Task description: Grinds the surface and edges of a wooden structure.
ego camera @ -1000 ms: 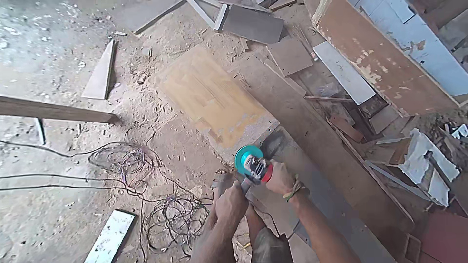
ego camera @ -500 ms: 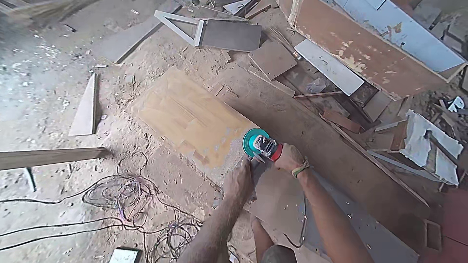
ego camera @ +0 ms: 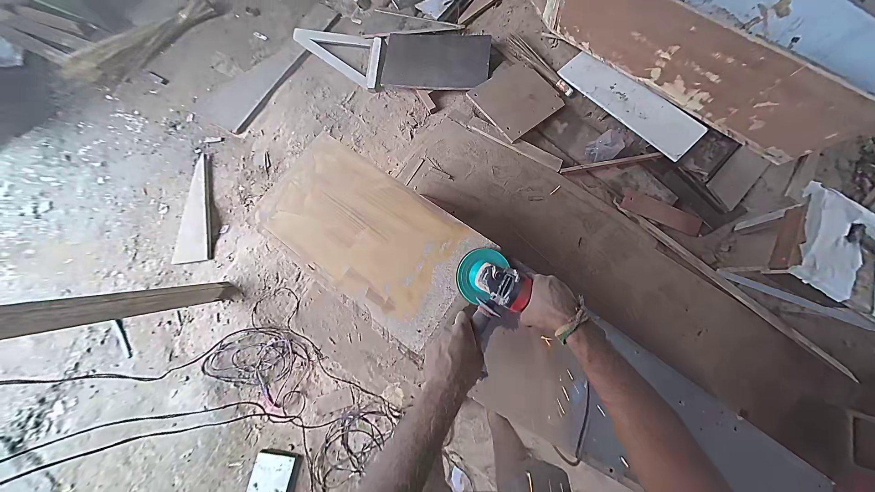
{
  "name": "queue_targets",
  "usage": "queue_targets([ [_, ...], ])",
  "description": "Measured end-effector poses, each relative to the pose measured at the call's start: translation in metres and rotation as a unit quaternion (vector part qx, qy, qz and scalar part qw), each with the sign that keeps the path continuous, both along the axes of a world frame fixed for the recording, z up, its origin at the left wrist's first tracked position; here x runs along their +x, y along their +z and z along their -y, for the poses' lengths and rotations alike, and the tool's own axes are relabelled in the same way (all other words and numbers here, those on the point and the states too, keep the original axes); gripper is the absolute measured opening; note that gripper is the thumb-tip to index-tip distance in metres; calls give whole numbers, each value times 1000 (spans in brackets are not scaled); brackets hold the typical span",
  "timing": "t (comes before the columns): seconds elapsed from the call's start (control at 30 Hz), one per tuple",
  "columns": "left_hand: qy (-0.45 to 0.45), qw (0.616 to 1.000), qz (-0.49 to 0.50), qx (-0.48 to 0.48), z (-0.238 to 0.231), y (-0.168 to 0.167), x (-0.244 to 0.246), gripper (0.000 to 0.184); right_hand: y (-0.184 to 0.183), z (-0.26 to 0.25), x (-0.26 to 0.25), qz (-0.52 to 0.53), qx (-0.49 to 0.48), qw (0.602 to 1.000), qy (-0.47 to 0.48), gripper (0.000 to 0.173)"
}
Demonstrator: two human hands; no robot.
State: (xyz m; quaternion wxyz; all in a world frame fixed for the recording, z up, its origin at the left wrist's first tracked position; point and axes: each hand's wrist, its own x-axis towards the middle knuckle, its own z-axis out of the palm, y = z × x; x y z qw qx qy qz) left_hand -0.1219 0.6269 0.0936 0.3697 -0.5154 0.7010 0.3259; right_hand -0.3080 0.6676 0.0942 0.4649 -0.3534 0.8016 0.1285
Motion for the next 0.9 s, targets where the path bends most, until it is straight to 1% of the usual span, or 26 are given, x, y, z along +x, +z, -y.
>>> queue_targets([
  [0.07,-7,1000,-5,-1,13,2,-12,43,1,10,-10,-10,-7,1000,-11,67],
  [0.13,-11,1000,0,2,19,6,-13,43,2,14,-9,-6,-8,1000,-11,65],
  [0.2,-5,1000,-2,5,12,7,0,45,2,9,0,5,-4,1000,-2,67],
  [0.3,18,1000,11,11,-7,1,18,47,0,-2,14,21,-3,999,41,68],
  [0.37,24,999,16,17,-9,-1,17,46,1,-1,12,23,3,998,53,68],
  [0.43,20,1000,-3,17,2,-2,5,47,5,8,3,8,4,999,33,68],
  [0.57,-3,1000,-24,14,29,-3,-14,42,9,25,-11,-22,-1,1000,0,65],
  [0.63,-1,1000,-19,21,20,-1,-2,43,11,19,-1,-8,12,1000,7,66],
  [0.7,15,1000,-5,25,1,1,16,47,11,8,14,15,22,999,26,67],
  [0.77,23,999,16,25,-10,0,27,45,8,0,22,31,21,998,44,66],
  [0.83,18,999,11,29,-7,-3,22,45,6,0,18,22,22,999,41,67],
  [0.9,0,1000,-14,25,6,-8,5,46,6,5,5,-8,18,1000,17,67],
])
